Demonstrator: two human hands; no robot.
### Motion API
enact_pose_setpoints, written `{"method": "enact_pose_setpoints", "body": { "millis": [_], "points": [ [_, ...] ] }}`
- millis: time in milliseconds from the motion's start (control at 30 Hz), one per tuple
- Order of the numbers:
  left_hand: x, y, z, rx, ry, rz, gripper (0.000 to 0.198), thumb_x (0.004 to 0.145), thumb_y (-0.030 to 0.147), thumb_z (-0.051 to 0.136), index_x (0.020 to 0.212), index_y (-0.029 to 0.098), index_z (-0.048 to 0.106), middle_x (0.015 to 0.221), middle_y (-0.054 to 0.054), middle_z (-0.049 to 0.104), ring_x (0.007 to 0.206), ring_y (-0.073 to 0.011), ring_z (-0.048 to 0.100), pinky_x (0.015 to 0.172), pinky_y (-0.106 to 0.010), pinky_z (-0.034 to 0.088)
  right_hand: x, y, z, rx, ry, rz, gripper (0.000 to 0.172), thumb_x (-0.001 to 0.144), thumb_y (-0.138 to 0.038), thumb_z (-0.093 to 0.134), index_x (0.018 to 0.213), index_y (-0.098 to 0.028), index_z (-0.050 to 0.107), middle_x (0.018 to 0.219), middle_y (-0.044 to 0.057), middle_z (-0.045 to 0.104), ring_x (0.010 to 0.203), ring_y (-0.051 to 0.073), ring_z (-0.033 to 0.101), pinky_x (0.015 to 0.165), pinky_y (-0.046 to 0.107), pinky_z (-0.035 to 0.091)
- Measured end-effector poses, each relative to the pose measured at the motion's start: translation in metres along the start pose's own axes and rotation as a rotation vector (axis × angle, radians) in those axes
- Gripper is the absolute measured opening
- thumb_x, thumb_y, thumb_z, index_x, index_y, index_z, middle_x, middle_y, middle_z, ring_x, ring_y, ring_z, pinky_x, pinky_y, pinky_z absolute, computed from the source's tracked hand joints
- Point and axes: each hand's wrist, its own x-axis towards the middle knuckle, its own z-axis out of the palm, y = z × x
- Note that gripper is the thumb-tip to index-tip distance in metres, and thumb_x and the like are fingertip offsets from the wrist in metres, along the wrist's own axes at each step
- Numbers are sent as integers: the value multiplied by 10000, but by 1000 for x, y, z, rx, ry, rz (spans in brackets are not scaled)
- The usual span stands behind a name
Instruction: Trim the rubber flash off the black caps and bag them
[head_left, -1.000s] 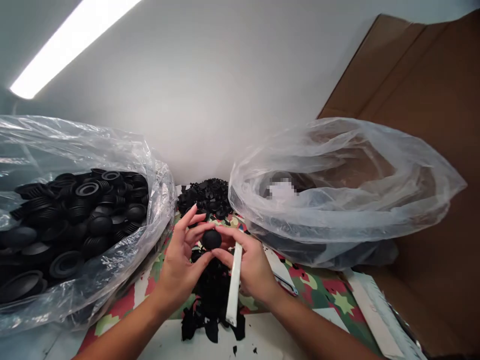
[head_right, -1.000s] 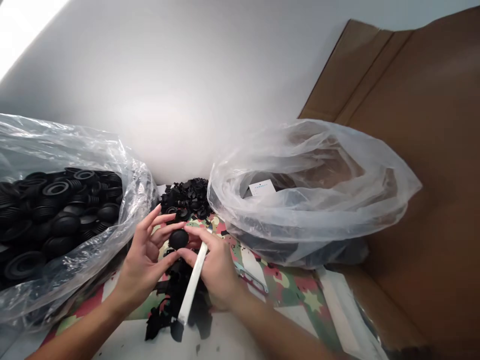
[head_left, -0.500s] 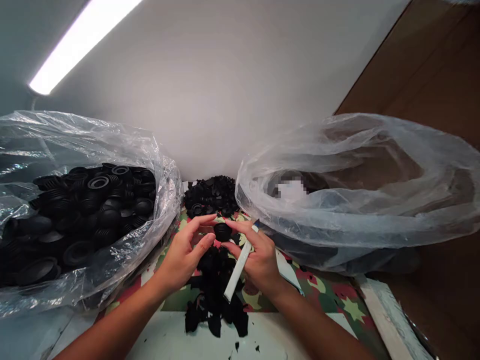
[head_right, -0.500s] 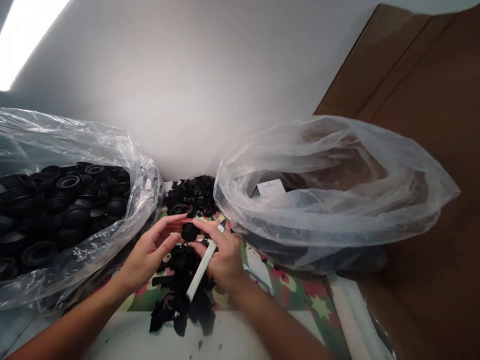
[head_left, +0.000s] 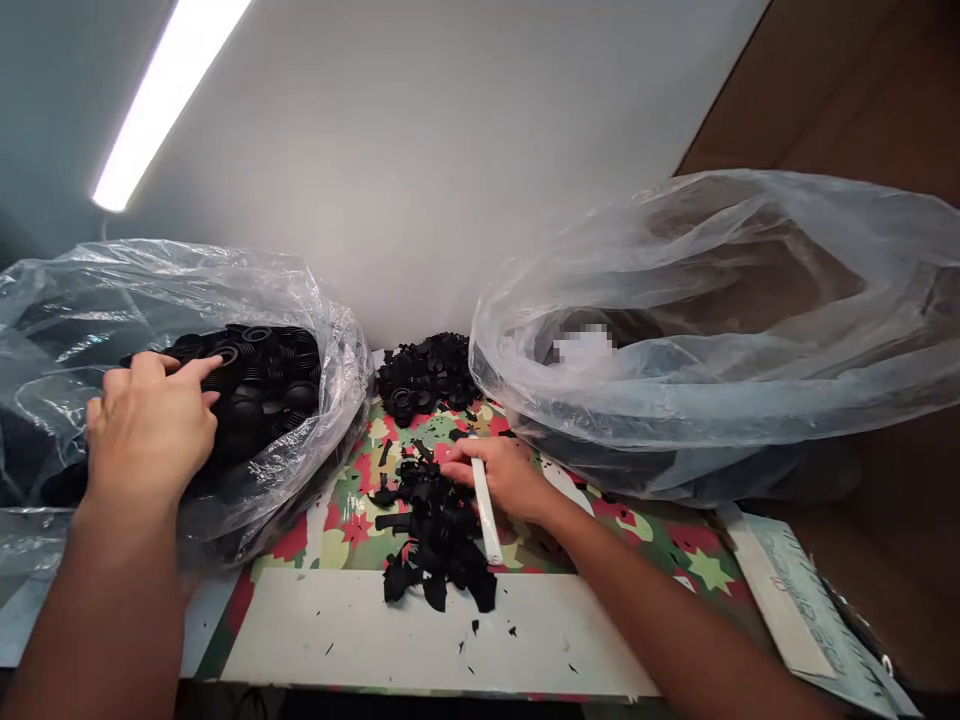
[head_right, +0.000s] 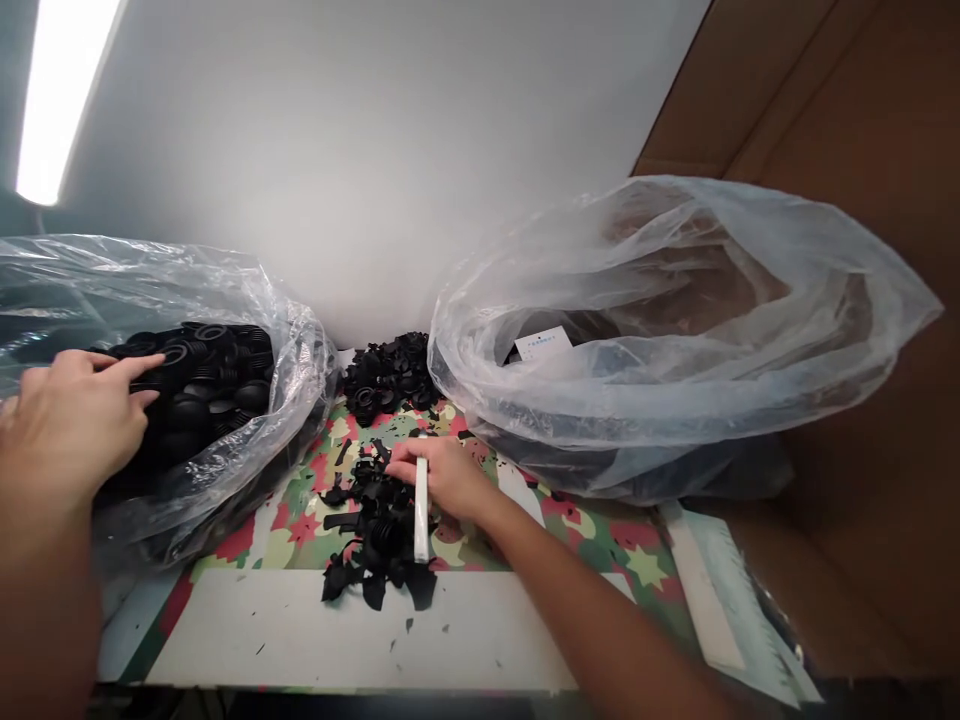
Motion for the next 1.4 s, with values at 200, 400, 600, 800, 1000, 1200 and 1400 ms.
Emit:
{"method": "enact_pose_setpoints", "body": {
  "millis": [200,400,600,800,1000,1200,1400],
  "points": [
    [-23,43,15,-353,83,341,293,924,304,555,1095,154,739,1128,-156,681,1093,-319,593,995,-476,482,-6,-6,5,-164,-380,-230,363,655,-329,942,963,-240,773,918,16,728,916,213,638,787,286,490],
    [-62,102,53,-950,-796,448,203,887,373,625,960,202,707,709,11,666,632,-165,592,569,-261,447,-1,-3,2,-154,83,-280,226,743,-168,845,902,-226,694,929,12,693,874,201,651,770,302,519],
    [-76,123,91,-1545,-857,113,378,766,396,787,1056,181,675,1002,-62,741,893,-217,681,767,-322,533,2,-2,7,-151,285,-230,275,804,-329,800,1002,-219,644,932,40,688,840,219,659,730,318,526],
    [-84,113,102,-1598,-882,-106,422,641,314,906,973,169,690,990,-70,771,951,-245,705,886,-382,523,-7,-3,2,41,404,-151,633,990,-711,329,1315,-228,578,923,51,695,774,212,662,706,345,553],
    [-80,105,101,-1599,-883,-108,565,614,214,906,1117,177,652,970,-47,745,945,-236,703,899,-382,517,-14,-28,2,-91,365,-280,307,1058,-366,438,1122,-241,712,918,44,720,817,181,705,724,298,569],
    [-84,106,104,-1532,-820,-51,738,633,224,871,1297,191,551,863,18,629,819,-187,634,792,-328,477,-15,-19,19,-92,365,-368,68,919,-172,637,909,-239,640,1034,57,773,939,193,754,827,308,601],
    [-88,106,103,-1431,-761,28,682,660,247,849,1279,207,566,839,36,561,745,-161,551,699,-291,424,-12,-18,22,-184,331,-409,94,941,-184,599,875,-241,634,1054,84,783,957,228,752,836,378,602]
  ]
}}
